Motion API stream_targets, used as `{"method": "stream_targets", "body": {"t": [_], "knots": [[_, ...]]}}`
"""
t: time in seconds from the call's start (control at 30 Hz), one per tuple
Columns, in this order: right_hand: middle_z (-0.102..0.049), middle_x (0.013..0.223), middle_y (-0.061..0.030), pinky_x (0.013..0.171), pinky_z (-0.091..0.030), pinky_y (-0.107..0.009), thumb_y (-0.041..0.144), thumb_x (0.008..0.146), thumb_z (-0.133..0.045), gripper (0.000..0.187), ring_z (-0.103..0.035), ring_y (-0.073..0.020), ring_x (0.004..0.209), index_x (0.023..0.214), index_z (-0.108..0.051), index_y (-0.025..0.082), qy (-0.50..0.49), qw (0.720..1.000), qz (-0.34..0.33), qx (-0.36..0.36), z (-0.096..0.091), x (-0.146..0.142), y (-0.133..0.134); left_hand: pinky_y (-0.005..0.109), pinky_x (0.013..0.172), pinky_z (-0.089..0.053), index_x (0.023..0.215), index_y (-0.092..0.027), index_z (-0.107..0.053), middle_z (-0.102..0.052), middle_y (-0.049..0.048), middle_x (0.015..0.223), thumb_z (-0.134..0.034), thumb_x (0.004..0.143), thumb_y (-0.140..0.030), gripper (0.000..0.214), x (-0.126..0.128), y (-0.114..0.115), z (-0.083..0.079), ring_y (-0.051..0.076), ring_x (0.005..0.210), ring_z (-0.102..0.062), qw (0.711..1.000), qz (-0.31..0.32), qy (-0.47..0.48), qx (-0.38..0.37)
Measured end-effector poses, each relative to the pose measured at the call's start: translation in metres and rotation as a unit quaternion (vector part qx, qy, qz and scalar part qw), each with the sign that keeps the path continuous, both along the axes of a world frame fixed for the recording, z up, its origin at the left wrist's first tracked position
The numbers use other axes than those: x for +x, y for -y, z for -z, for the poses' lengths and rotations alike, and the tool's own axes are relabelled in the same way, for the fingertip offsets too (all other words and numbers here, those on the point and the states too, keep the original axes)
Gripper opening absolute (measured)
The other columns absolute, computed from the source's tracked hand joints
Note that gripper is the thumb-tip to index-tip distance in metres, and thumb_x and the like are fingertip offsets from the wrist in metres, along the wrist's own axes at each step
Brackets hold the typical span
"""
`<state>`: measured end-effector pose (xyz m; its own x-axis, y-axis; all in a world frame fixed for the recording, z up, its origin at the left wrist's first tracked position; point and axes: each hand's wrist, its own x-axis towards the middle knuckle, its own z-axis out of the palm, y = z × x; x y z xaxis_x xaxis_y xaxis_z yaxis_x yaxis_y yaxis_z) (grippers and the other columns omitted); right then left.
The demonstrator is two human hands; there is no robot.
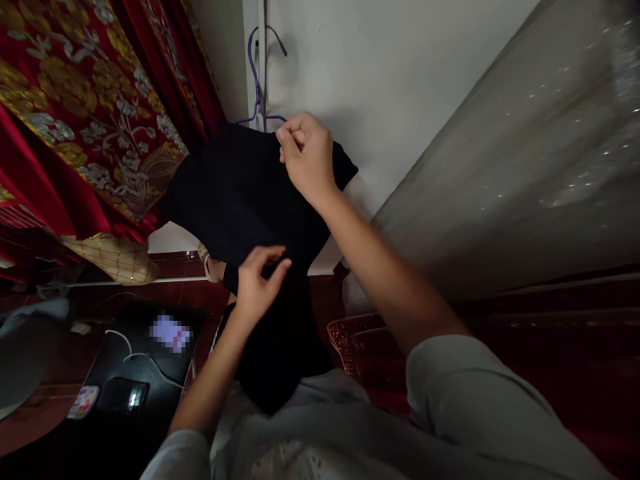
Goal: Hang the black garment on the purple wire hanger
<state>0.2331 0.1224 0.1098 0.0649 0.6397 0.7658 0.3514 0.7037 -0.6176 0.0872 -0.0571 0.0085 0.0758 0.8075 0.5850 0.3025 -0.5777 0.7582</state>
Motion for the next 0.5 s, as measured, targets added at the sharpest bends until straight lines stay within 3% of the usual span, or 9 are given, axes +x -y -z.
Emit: {"method": "stream_targets", "body": {"t": [0.13,0.23,0.37,0.5], "knots": [[-0.051,0.062,0.0041,0.053,-0.044,-0.019,0.049,0.100,-0.062,0.035,-0.054,-0.0083,0.056,0.084,-0.056,0.019,-0.121,0.986,-0.050,-0.101,0.008,-0.007,0.012,0.033,0.091,-0.054,0.116,-0.019,-0.073,-0.073,0.0086,0.108,-0.055,0.107,-0.029,0.022,-0.012,-0.068,-0.066,0.020,0.101,-0.069,0.986,-0.029,-0.038,0.160],[-0.048,0.062,0.0043,0.044,-0.033,-0.017,0.054,0.100,-0.060,0.042,-0.046,-0.0051,0.048,0.080,-0.055,0.018,-0.204,0.961,-0.087,-0.167,0.008,-0.011,0.018,0.036,0.096,-0.053,0.114,-0.020,-0.071,-0.071,0.0076,0.105,-0.062,0.103,-0.040,0.024,-0.014,-0.122,-0.101,0.024,0.105,-0.069,0.985,0.000,-0.026,0.170],[-0.046,0.061,0.0044,0.042,-0.031,-0.017,0.065,0.096,-0.060,0.048,-0.043,-0.0054,0.048,0.082,-0.055,0.019,-0.249,0.945,-0.089,-0.194,0.015,-0.018,0.021,0.036,0.096,-0.051,0.093,-0.021,-0.071,-0.069,0.0073,0.091,-0.071,0.098,-0.039,0.019,-0.012,-0.161,-0.107,0.026,0.102,-0.068,0.990,0.023,-0.035,0.137],[-0.052,0.066,0.0009,0.052,-0.042,-0.022,0.068,0.094,-0.060,0.049,-0.056,-0.0111,0.062,0.084,-0.054,0.020,-0.225,0.960,-0.046,-0.157,0.036,-0.037,0.018,0.034,0.096,-0.048,0.095,-0.020,-0.069,-0.067,0.0048,0.088,-0.071,0.098,-0.033,0.014,-0.007,-0.149,-0.110,0.024,0.099,-0.067,0.993,0.017,-0.030,0.113]]}}
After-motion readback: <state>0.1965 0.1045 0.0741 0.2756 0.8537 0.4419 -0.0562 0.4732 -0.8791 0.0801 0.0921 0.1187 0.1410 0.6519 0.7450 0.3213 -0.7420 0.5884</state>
